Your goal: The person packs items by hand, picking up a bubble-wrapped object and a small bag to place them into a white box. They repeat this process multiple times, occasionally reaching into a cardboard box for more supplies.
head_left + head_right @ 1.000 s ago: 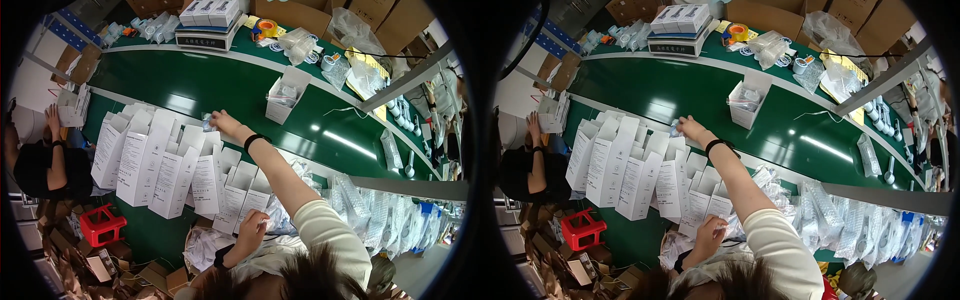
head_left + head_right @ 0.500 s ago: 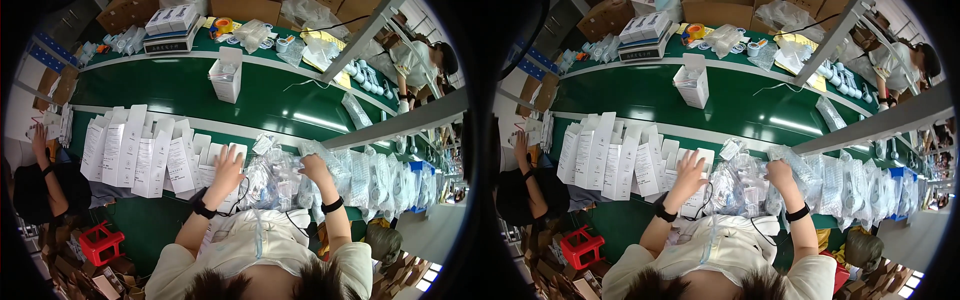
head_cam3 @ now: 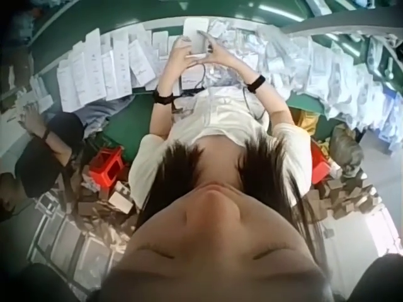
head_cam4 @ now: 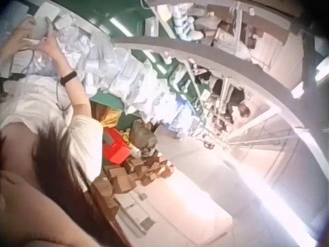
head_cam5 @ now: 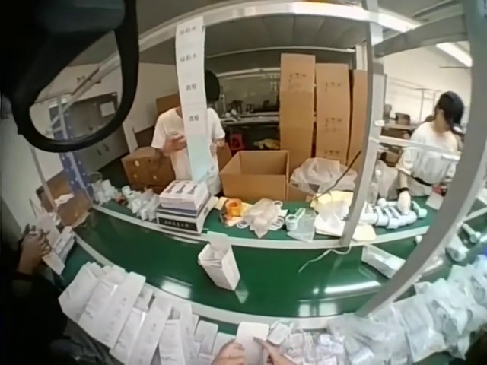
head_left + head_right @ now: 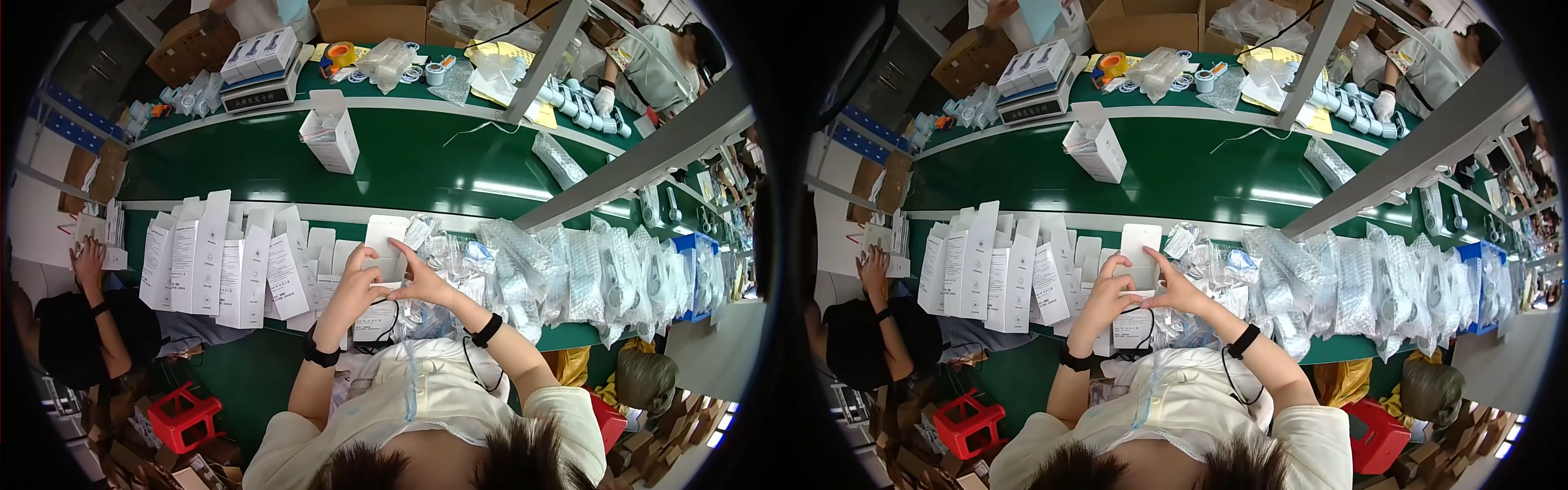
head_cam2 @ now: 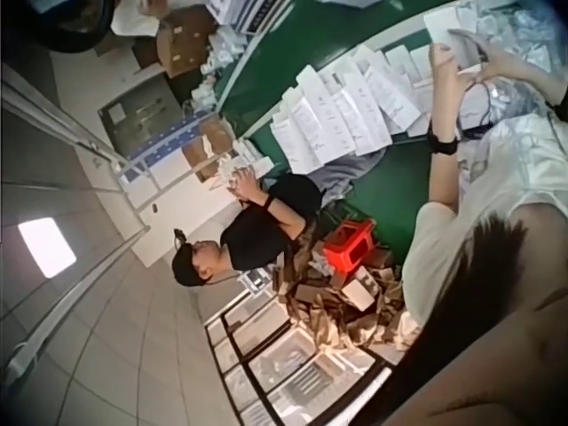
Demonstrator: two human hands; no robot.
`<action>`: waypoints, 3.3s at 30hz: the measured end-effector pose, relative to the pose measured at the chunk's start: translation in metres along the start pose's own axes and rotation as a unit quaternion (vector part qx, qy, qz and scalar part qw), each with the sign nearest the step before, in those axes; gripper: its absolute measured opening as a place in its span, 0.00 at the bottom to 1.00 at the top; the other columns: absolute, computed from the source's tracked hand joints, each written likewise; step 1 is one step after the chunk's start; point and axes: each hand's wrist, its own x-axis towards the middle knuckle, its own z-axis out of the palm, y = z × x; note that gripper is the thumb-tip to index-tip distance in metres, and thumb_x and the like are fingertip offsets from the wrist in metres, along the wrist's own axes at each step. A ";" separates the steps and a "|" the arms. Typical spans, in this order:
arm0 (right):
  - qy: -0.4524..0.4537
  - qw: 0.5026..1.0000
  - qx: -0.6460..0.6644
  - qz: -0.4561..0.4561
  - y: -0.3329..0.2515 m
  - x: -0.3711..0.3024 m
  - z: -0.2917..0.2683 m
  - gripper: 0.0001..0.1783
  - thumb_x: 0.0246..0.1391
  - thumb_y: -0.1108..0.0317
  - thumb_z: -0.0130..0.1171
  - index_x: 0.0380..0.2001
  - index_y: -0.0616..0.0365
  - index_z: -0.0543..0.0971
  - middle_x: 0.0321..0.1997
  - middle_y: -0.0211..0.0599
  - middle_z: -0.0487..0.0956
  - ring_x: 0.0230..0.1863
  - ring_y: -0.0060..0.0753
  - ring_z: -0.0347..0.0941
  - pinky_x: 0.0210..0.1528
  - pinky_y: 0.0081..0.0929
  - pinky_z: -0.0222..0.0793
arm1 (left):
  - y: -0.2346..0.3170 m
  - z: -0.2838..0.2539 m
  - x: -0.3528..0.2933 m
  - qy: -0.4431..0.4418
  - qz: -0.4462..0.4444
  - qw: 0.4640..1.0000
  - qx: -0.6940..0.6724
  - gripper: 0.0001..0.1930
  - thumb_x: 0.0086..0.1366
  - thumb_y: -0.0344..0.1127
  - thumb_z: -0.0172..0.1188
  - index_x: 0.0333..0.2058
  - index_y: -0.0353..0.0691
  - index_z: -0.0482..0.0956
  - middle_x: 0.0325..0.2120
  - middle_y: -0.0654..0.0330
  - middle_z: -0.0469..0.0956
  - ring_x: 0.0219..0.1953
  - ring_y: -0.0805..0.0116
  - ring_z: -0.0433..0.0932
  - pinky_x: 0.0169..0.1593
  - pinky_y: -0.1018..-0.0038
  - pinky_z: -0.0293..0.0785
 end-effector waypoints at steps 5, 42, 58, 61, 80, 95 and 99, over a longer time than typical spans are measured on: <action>0.024 0.994 -0.007 -0.102 -0.008 -0.020 -0.010 0.56 0.28 0.64 0.72 0.59 0.53 0.49 0.59 0.44 0.53 0.60 0.39 0.51 0.57 0.36 0.53 | 0.050 -0.013 -0.017 0.190 0.119 0.962 -0.156 0.23 0.46 0.35 0.65 0.41 0.41 0.67 0.49 0.51 0.60 0.56 0.50 0.57 0.52 0.57 0.60; 0.395 0.757 -0.372 0.363 0.045 0.121 -0.384 0.32 0.46 0.66 0.51 0.57 0.52 0.57 0.57 0.51 0.61 0.55 0.55 0.58 0.56 0.58 0.47 | -0.007 -0.003 0.060 0.139 0.014 0.951 -0.277 0.43 0.41 0.27 0.64 0.55 0.41 0.48 0.49 0.54 0.58 0.51 0.62 0.61 0.53 0.67 0.58; 0.436 0.805 0.313 -0.253 -0.111 0.070 -0.156 0.41 0.42 0.79 0.55 0.58 0.53 0.48 0.46 0.40 0.65 0.44 0.31 0.66 0.44 0.28 0.66 | -0.017 0.025 0.090 0.205 0.010 0.975 -0.083 0.38 0.38 0.29 0.70 0.43 0.40 0.52 0.47 0.46 0.59 0.48 0.55 0.65 0.49 0.66 0.63; 0.449 0.751 0.410 -0.257 -0.123 0.056 -0.093 0.35 0.46 0.76 0.55 0.56 0.54 0.52 0.44 0.37 0.66 0.45 0.32 0.65 0.48 0.29 0.63 | -0.001 0.027 0.092 0.225 0.026 0.971 -0.081 0.39 0.37 0.29 0.71 0.43 0.40 0.50 0.46 0.46 0.59 0.47 0.57 0.65 0.48 0.67 0.63; 0.244 0.834 -0.494 -0.004 0.040 0.103 -0.074 0.17 0.36 0.72 0.61 0.35 0.58 0.73 0.39 0.43 0.70 0.47 0.48 0.63 0.42 0.38 0.66 | -0.033 0.030 0.050 0.344 -0.073 0.932 -0.090 0.32 0.38 0.25 0.67 0.38 0.40 0.53 0.39 0.51 0.62 0.48 0.57 0.64 0.49 0.64 0.60; 0.326 0.823 -0.350 -0.307 -0.069 0.038 -0.079 0.08 0.36 0.84 0.55 0.24 0.63 0.70 0.21 0.39 0.68 0.26 0.37 0.66 0.29 0.25 0.64 | -0.007 -0.015 0.052 0.293 -0.107 0.950 0.023 0.06 0.42 0.25 0.63 0.21 0.33 0.75 0.25 0.50 0.74 0.27 0.54 0.74 0.31 0.71 0.69; 0.288 0.853 -0.320 -0.295 -0.053 0.040 -0.071 0.09 0.38 0.85 0.54 0.26 0.64 0.72 0.24 0.38 0.68 0.27 0.36 0.65 0.30 0.23 0.63 | -0.005 -0.017 0.053 0.281 -0.092 0.955 0.023 0.05 0.43 0.23 0.61 0.21 0.31 0.74 0.27 0.48 0.74 0.28 0.51 0.74 0.30 0.68 0.70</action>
